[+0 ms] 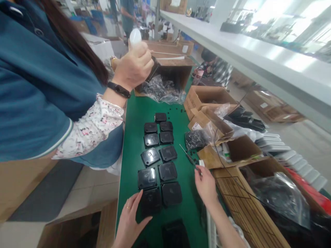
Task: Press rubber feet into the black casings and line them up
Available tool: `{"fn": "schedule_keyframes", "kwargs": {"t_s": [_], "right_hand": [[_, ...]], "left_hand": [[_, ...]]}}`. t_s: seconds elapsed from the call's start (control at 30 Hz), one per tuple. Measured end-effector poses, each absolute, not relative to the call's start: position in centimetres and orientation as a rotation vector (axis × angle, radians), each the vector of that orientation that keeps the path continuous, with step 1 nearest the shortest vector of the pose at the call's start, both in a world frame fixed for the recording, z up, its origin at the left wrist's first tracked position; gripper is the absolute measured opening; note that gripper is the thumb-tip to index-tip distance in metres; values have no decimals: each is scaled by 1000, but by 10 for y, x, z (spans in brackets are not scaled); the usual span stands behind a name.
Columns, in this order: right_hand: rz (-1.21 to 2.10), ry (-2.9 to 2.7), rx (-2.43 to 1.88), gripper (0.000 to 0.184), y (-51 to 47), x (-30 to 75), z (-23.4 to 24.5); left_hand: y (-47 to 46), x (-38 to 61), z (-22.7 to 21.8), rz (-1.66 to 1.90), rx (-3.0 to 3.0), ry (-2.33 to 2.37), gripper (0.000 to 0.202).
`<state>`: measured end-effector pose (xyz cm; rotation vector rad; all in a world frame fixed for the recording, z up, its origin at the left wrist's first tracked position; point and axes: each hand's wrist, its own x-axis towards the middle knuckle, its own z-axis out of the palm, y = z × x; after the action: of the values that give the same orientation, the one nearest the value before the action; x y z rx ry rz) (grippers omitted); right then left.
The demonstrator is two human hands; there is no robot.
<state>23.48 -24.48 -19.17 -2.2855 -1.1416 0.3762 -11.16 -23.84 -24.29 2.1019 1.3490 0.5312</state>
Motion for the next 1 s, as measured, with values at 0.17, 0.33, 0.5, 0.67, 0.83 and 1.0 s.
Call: {"fn": "schedule_keyframes", "kwargs": {"t_s": [0.17,0.33,0.5,0.67,0.83,1.0], "right_hand": [[300,-1522,-2453,25,-162,258,-208],[415,-1448,-2311,11,-155,262,-209],[1003,-560,-1603,11,-172,255,-189],[1150,-219,-1163,53,-163,214,-172],[1020,-348,-1031,63,-120,165,-174],[1033,-504,-1093,64,-88,148,-200]], "left_hand": [[-236,-105,-242,480,2244,1355,84],[-237,-114,-237,586,2189,1382,62],[-212,-119,-233,757,1975,1549,45],[-161,-99,-227,826,1992,1535,51],[-109,-44,-205,698,2224,1424,69],[-70,10,-198,420,2374,1158,78]]}}
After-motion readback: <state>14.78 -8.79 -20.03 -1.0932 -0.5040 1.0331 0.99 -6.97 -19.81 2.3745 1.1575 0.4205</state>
